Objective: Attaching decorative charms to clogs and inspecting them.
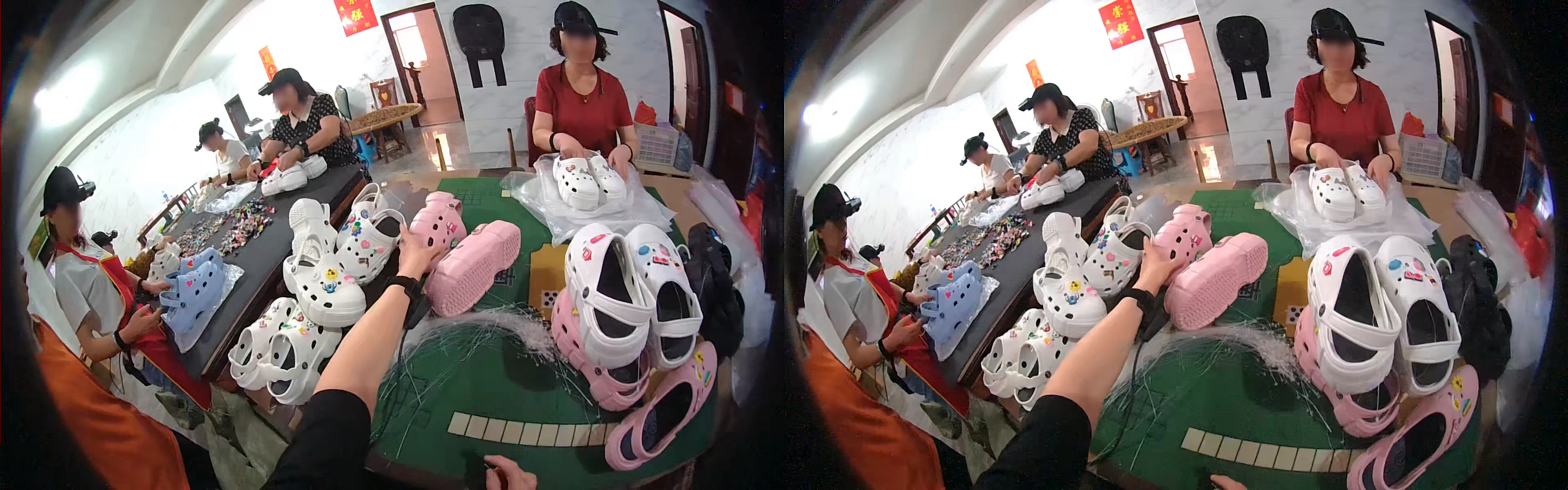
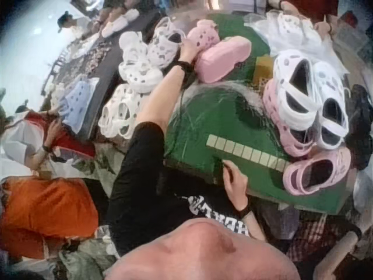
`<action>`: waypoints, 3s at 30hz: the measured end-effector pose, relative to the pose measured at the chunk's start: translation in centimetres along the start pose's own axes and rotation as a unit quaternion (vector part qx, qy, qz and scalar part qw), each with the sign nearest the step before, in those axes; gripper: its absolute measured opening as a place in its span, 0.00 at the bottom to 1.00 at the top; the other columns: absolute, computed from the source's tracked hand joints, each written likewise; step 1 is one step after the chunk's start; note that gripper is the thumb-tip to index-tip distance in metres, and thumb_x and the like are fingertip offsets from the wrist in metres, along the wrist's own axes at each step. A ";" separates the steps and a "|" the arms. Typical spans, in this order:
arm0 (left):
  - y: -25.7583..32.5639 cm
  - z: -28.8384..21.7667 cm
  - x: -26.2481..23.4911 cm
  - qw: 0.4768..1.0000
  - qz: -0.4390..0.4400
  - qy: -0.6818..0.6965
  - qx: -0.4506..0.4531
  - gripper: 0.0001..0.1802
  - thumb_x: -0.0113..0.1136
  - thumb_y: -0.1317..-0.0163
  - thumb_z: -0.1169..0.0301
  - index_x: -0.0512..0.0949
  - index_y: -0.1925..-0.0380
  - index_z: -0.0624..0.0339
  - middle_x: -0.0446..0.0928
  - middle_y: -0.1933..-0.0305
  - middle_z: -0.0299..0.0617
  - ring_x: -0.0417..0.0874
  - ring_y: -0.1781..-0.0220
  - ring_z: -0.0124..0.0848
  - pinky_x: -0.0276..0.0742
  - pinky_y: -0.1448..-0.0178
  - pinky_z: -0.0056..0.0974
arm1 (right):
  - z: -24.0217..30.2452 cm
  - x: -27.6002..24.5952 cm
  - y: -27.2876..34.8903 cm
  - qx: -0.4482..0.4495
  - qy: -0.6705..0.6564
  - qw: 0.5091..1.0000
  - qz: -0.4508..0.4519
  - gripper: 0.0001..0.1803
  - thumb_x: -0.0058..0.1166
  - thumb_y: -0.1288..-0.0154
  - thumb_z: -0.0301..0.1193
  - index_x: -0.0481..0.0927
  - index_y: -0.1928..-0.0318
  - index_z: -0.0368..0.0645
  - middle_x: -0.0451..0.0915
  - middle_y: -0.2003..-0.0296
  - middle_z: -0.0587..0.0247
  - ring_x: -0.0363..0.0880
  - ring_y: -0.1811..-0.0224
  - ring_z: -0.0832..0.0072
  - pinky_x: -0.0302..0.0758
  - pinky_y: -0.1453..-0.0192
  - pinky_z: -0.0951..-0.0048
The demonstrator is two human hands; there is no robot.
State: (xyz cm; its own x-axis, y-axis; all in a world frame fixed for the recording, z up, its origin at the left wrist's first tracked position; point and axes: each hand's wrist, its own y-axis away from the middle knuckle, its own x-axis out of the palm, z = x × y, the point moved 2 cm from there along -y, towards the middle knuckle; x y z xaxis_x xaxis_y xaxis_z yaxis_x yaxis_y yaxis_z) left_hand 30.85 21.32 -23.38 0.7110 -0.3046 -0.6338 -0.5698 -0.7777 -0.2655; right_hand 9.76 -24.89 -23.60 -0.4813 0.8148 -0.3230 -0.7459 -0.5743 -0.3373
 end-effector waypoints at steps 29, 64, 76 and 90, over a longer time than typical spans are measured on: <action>27.4 -4.2 -17.4 0.762 0.246 0.580 -0.153 0.36 0.59 0.37 0.47 0.61 0.43 0.62 0.71 0.48 0.44 0.81 0.55 0.34 0.85 0.60 0.42 | -3.0 5.3 -21.8 -0.092 0.308 0.946 -0.042 0.31 0.55 0.38 0.31 0.64 0.34 0.43 0.80 0.73 0.44 0.81 0.69 0.49 0.73 0.66 0.51; 27.0 1.1 -11.7 0.735 0.185 0.602 -0.253 0.45 0.63 0.42 0.43 0.58 0.36 0.63 0.69 0.42 0.46 0.79 0.47 0.34 0.82 0.49 0.42 | -10.9 5.5 -28.8 0.048 0.330 0.943 -0.003 0.52 0.56 0.43 0.58 0.53 0.28 0.39 0.80 0.55 0.36 0.81 0.56 0.44 0.75 0.52 0.52; 27.5 1.3 -11.3 0.736 0.185 0.597 -0.259 0.43 0.62 0.40 0.46 0.57 0.37 0.63 0.70 0.43 0.45 0.79 0.50 0.32 0.82 0.49 0.40 | -15.2 3.6 -31.6 0.203 0.079 0.976 -0.005 0.58 0.69 0.51 0.54 0.57 0.33 0.24 0.75 0.45 0.40 0.78 0.47 0.60 0.74 0.46 0.66; 27.7 1.1 -13.5 0.745 0.182 0.611 -0.197 0.44 0.63 0.41 0.47 0.57 0.37 0.66 0.67 0.40 0.48 0.77 0.45 0.34 0.82 0.48 0.43 | -10.6 4.2 -31.8 0.200 0.013 0.980 0.005 0.24 0.58 0.41 0.52 0.75 0.72 0.41 0.74 0.79 0.67 0.67 0.85 0.79 0.60 0.81 0.73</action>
State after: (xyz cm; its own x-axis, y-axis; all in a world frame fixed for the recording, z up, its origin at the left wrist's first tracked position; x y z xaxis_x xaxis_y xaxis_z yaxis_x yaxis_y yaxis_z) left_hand 5.03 4.47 -22.95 0.5204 -0.6208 0.5864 -0.8222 -0.5497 0.1478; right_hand 36.31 -4.04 -23.63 -0.4810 0.8048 -0.3478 -0.8648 -0.5008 0.0371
